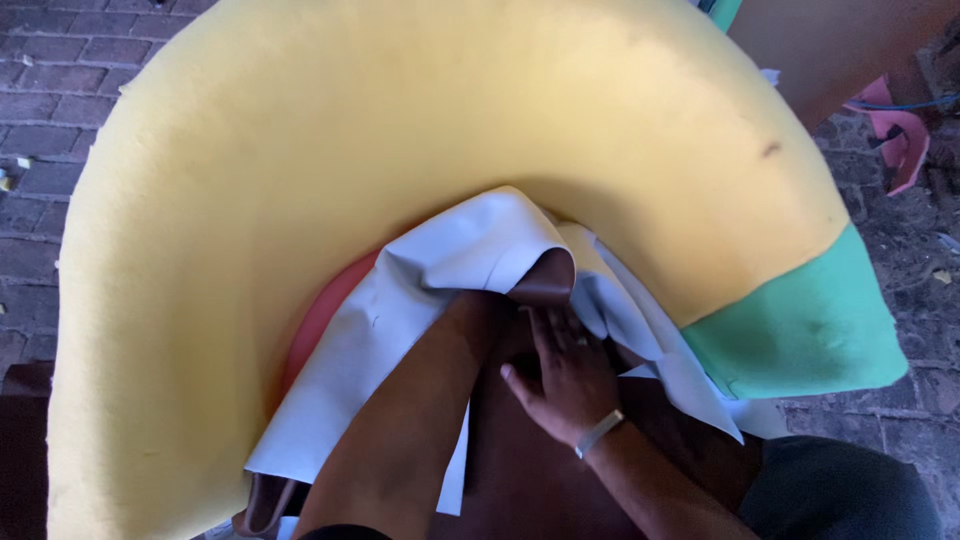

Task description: The person is upholstering a chair by fitting a brown fabric cover over a yellow foam seat. They smooth the fabric, tuck it into the edges, and use scissors to trim excess material along the contours of the chair.

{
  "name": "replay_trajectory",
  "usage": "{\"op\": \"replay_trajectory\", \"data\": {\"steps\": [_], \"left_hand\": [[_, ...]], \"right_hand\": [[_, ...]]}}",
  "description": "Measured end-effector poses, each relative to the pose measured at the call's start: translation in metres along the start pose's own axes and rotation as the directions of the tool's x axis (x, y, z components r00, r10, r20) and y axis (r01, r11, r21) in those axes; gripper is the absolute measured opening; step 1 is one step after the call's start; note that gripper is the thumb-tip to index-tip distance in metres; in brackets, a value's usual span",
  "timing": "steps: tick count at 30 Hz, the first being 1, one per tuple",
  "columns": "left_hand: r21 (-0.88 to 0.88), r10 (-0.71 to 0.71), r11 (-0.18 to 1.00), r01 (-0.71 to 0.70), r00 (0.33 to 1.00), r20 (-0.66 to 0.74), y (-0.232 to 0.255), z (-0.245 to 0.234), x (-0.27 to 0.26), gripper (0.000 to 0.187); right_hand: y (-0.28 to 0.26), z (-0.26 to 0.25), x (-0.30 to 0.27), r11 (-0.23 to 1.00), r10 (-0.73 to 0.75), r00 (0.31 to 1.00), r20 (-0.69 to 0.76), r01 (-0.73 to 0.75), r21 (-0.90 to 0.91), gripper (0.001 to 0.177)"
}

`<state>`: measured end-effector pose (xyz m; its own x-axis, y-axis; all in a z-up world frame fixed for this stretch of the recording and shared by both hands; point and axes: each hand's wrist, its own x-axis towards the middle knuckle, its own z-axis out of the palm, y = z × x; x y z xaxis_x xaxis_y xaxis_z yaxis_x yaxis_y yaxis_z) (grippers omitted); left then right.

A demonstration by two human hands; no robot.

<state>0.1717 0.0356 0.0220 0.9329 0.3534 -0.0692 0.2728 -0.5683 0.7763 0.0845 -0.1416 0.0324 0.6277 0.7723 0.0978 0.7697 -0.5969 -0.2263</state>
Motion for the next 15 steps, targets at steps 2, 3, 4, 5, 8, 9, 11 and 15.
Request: {"op": "replay_trajectory", "data": {"steps": [2, 3, 4, 5, 8, 9, 11, 15], "left_hand": [[-0.029, -0.023, 0.999, 0.023, 1.0, -0.012, -0.007, -0.003, 0.004, 0.058], [-0.045, -0.036, 0.998, 0.035, 0.999, -0.02, -0.011, -0.006, 0.006, 0.058], [-0.052, -0.044, 0.998, 0.043, 0.999, -0.022, -0.014, -0.009, 0.008, 0.057], [-0.061, -0.053, 0.997, 0.051, 0.998, -0.025, -0.016, -0.01, 0.009, 0.057], [-0.095, -0.07, 0.993, 0.067, 0.997, -0.033, -0.017, -0.008, 0.021, 0.055], [-0.106, -0.071, 0.992, 0.067, 0.997, -0.033, -0.016, -0.005, 0.026, 0.055], [-0.13, -0.062, 0.99, 0.056, 0.997, -0.038, -0.008, 0.001, 0.041, 0.054], [-0.124, -0.007, 0.992, -0.007, 0.994, -0.111, 0.028, -0.017, 0.064, 0.053]], "right_hand": [[0.004, -0.005, 0.018, 0.963, 0.269, 0.919, 0.288, -0.255, -0.086, 0.079], [0.005, -0.006, 0.029, 0.919, 0.394, 0.821, 0.413, -0.362, -0.156, 0.075], [0.008, -0.007, 0.041, 0.964, 0.266, 0.922, 0.282, -0.249, -0.094, 0.063], [0.013, -0.007, 0.053, 0.991, 0.128, 0.982, 0.136, -0.123, -0.05, 0.052], [0.026, 0.004, 0.072, 1.0, -0.005, 1.0, 0.016, 0.005, 0.031, 0.04], [0.03, 0.009, 0.075, 0.998, 0.0, 1.0, 0.031, -0.002, 0.058, 0.039], [0.041, 0.017, 0.081, 1.0, 0.016, 0.971, 0.239, -0.021, 0.018, 0.037], [0.051, 0.002, 0.101, 0.999, -0.002, 0.941, 0.339, 0.017, -0.041, 0.037]]}}
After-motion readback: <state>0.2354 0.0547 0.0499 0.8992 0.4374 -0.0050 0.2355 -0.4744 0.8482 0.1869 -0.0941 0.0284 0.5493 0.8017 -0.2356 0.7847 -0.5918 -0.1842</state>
